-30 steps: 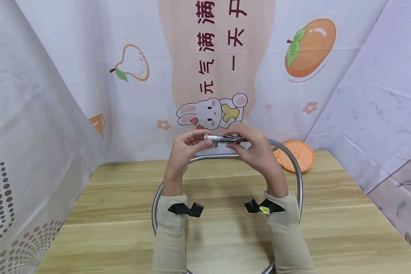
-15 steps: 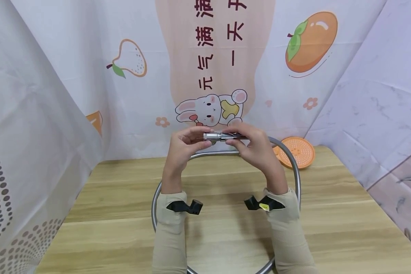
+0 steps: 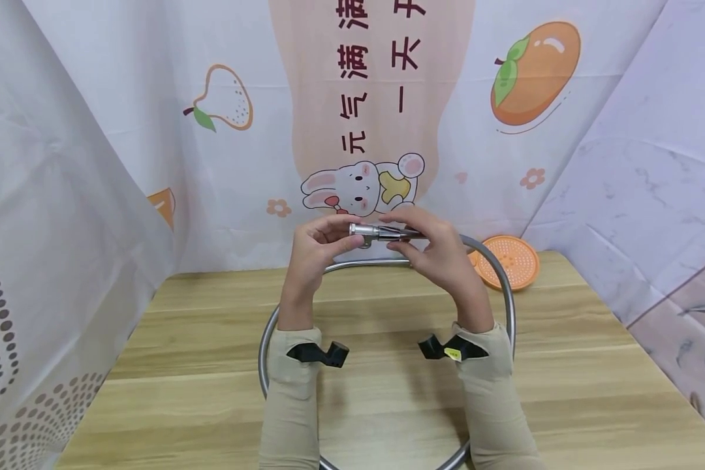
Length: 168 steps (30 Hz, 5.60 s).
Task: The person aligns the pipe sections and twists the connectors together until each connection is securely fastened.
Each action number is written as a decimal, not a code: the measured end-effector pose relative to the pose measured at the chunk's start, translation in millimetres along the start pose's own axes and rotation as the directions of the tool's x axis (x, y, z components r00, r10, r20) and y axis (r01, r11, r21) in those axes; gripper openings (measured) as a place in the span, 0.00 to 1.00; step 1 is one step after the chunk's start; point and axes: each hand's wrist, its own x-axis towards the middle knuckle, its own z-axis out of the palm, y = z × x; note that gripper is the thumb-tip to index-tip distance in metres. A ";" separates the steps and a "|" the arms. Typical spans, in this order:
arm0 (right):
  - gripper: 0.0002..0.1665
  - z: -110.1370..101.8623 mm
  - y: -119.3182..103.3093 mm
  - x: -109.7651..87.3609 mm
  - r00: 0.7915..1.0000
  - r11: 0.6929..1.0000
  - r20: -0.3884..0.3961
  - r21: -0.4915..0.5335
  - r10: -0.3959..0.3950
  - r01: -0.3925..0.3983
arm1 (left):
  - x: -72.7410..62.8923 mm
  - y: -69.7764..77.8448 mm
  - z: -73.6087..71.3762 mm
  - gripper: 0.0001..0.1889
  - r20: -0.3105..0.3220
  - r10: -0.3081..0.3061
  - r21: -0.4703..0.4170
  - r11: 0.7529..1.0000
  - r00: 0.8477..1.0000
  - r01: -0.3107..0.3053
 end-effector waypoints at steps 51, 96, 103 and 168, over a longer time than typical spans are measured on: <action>0.17 -0.7 0.8 -0.9 0.997 0.998 -0.033 -0.003 -0.065 0.065 | -0.8 0.4 -2.0 0.14 0.030 0.010 0.008 1.000 1.000 -0.011; 0.18 0.2 -1.1 -2.5 0.999 0.996 -0.031 -0.089 -0.027 0.024 | -1.2 0.5 -0.3 0.15 0.030 -0.003 -0.001 1.000 1.000 0.003; 0.27 -0.3 1.0 -1.5 0.999 0.999 -0.013 -0.007 -0.037 0.037 | -0.2 -0.8 -0.6 0.14 0.003 -0.009 0.033 0.999 1.000 0.009; 0.18 1.3 -0.8 -0.7 0.999 0.994 -0.010 -0.101 -0.045 0.043 | -1.4 -0.3 -2.5 0.15 -0.008 -0.027 0.057 0.998 1.000 0.027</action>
